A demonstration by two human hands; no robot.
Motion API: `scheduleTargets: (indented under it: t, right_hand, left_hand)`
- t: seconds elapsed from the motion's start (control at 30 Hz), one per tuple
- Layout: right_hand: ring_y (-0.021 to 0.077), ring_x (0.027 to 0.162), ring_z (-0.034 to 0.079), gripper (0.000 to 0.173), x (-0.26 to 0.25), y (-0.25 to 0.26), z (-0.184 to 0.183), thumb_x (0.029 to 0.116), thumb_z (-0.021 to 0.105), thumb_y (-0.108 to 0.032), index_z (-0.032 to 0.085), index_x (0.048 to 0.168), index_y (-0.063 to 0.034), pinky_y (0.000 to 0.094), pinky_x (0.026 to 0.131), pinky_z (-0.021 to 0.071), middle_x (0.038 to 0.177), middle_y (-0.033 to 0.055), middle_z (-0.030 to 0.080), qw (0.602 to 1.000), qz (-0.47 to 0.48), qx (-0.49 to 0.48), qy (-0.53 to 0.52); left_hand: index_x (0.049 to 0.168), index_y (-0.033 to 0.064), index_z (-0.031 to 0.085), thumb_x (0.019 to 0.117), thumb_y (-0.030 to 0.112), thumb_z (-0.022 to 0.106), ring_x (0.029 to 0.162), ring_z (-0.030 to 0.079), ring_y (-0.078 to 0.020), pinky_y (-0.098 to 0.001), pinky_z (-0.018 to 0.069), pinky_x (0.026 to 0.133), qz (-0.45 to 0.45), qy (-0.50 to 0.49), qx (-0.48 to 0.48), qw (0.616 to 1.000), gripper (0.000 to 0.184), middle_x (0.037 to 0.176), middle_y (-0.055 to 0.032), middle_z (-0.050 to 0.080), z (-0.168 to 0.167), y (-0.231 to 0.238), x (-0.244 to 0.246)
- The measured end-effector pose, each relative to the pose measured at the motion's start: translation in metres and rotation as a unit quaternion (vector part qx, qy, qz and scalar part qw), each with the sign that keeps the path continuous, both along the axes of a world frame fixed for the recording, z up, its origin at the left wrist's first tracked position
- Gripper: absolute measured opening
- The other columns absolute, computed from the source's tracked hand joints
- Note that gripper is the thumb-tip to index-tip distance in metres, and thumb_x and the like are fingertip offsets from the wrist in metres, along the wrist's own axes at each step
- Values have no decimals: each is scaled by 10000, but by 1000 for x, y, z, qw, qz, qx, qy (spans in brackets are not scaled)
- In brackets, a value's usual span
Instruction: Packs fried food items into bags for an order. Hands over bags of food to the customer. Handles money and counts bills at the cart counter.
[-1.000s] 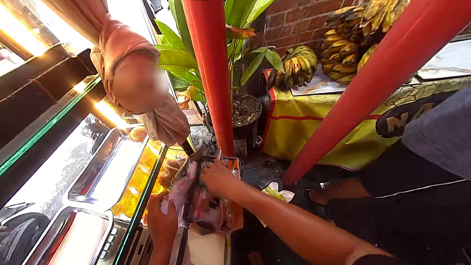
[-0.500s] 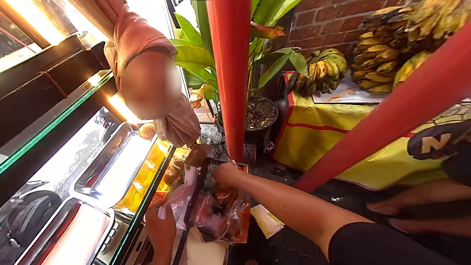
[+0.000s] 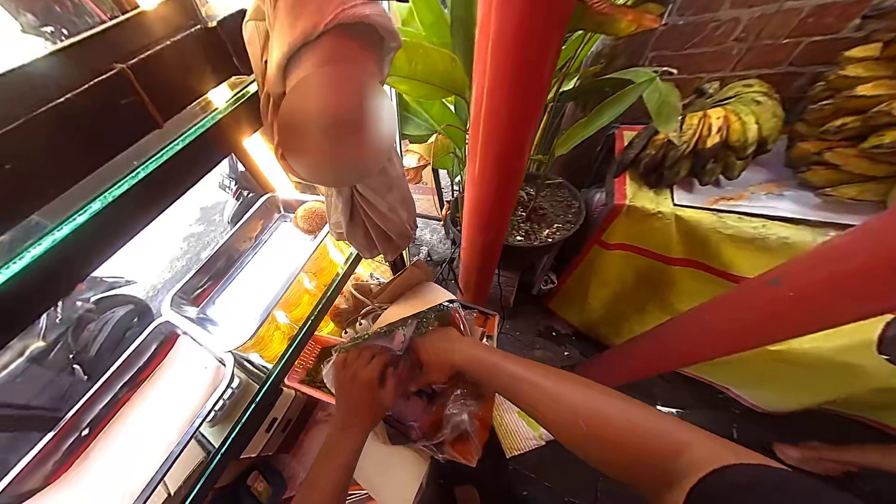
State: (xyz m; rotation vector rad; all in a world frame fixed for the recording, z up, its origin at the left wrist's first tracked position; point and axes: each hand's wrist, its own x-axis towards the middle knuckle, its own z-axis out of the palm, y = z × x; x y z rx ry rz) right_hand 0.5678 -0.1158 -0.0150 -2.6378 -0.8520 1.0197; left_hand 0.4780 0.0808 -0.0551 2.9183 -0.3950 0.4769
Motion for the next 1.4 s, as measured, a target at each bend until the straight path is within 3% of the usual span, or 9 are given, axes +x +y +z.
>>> scheduleTargets:
  t: [0.17,0.4,0.67,0.83,0.93,1.1,1.23,1.33,1.4]
  right_hand:
    - [258,946,704,218,9,-16,-37,974,696,-264,765,1043,-69,548,900,554,968,116,739,965,-49,251,61]
    - [144,838,681,229,5,-25,-13,1021,650,-239,729,1023,-24,381,828,565,902,80,719,908,-127,361,172]
    - [95,825,652,168,11,-26,15,1022,625,-151,717,1012,-12,301,801,552,899,44,708,812,-170,494,261]
    - [137,874,656,212,11,-26,21,1047,533,-193,677,1087,-42,347,822,566,951,49,688,704,-272,599,266]
    - [212,1010,683,408,1,-29,43,1036,581,-268,569,1388,-61,414,880,581,1159,109,691,778,-237,555,175]
    - [171,871,681,926,-36,-15,62,752,871,-572,446,1488,-204,406,763,610,1256,46,644,892,-180,406,81]
    - [140,771,656,471,-42,-6,55,839,823,-507,704,1135,-161,371,731,580,912,20,690,878,-197,426,96]
    - [96,731,636,414,-54,-2,55,818,839,-499,680,972,-149,325,700,561,810,-11,659,875,-208,435,51]
    - [87,786,614,413,-61,-2,53,801,853,-486,647,915,-146,299,714,552,872,-18,624,866,-181,466,30]
  left_hand:
    - [1121,230,764,926,411,636,1174,635,-231,-552,450,1033,21,41,-63,997,295,1184,14,723,0,2,4]
    - [1165,248,757,805,482,743,1277,553,-328,-629,338,1118,43,139,-89,985,429,1291,-86,660,12,-15,2]
    - [1096,219,782,940,511,648,1332,497,-318,-607,267,1168,73,203,-103,971,357,1336,-98,626,16,-15,7]
    - [1163,93,699,1035,388,550,1123,663,-210,-510,485,1060,58,159,-261,950,354,1115,-61,720,28,-3,6]
    - [1168,29,661,1030,239,582,927,713,-166,-405,602,871,94,127,-405,901,263,1001,-80,726,49,-3,-4]
    - [1137,0,655,1019,49,539,878,709,-207,-387,611,800,65,130,-648,748,173,972,-132,721,78,-5,-24]
    - [1435,8,432,1015,598,435,1098,688,-292,-475,604,888,30,213,-710,671,724,1263,-189,655,92,-2,-45]
    - [1394,-23,466,894,355,766,1024,710,-304,-462,632,844,101,223,-677,694,695,1191,-183,681,98,-10,-58]
    - [1275,-47,591,930,168,752,943,728,-285,-426,634,829,128,198,-670,704,437,1068,-185,721,100,-11,-62]
